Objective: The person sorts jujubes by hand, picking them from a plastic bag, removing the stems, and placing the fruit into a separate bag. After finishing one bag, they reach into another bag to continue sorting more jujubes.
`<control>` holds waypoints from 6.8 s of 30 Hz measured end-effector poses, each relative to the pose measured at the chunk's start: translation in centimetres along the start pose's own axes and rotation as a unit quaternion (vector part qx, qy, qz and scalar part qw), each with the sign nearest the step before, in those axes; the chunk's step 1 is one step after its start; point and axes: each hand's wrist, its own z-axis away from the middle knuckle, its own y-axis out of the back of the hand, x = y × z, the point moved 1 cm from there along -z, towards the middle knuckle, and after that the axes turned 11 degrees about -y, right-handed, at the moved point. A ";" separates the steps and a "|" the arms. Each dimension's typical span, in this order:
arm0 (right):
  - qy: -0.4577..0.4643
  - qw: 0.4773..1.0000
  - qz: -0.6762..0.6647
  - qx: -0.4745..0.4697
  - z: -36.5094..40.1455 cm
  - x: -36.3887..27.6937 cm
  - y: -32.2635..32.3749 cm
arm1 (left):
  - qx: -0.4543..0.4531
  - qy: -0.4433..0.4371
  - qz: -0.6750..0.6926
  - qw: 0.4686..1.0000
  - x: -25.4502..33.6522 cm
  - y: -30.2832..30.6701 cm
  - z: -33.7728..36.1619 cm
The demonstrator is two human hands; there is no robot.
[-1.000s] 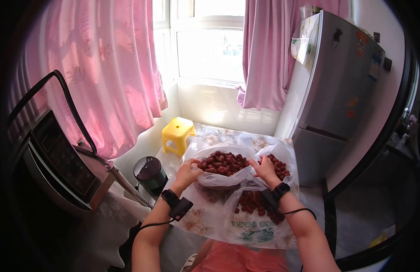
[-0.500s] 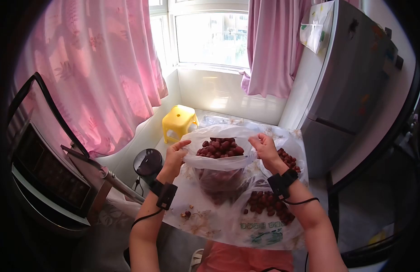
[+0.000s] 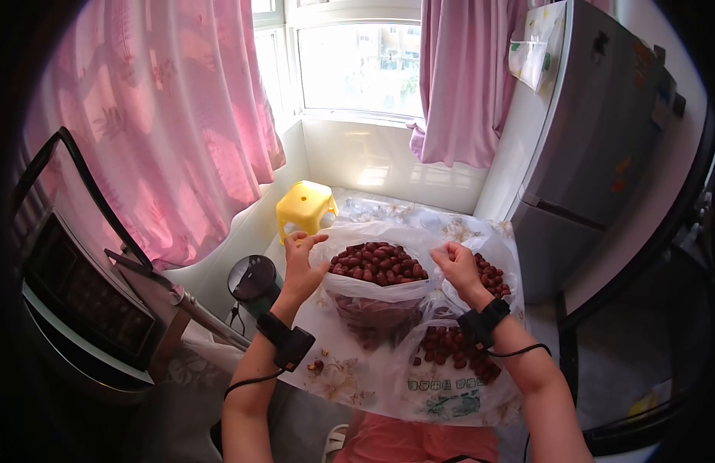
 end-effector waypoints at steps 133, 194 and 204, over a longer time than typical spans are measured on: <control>0.144 0.927 0.133 0.320 27.5 6.4 12.6 | -0.115 -0.015 0.163 0.980 19.9 -12.7 25.7; 0.061 0.975 0.142 0.161 26.9 13.6 7.6 | -0.090 0.000 0.136 0.987 21.7 -15.8 23.3; 0.049 0.977 0.140 0.153 26.9 13.7 7.6 | -0.096 -0.001 0.132 0.987 21.7 -15.8 23.3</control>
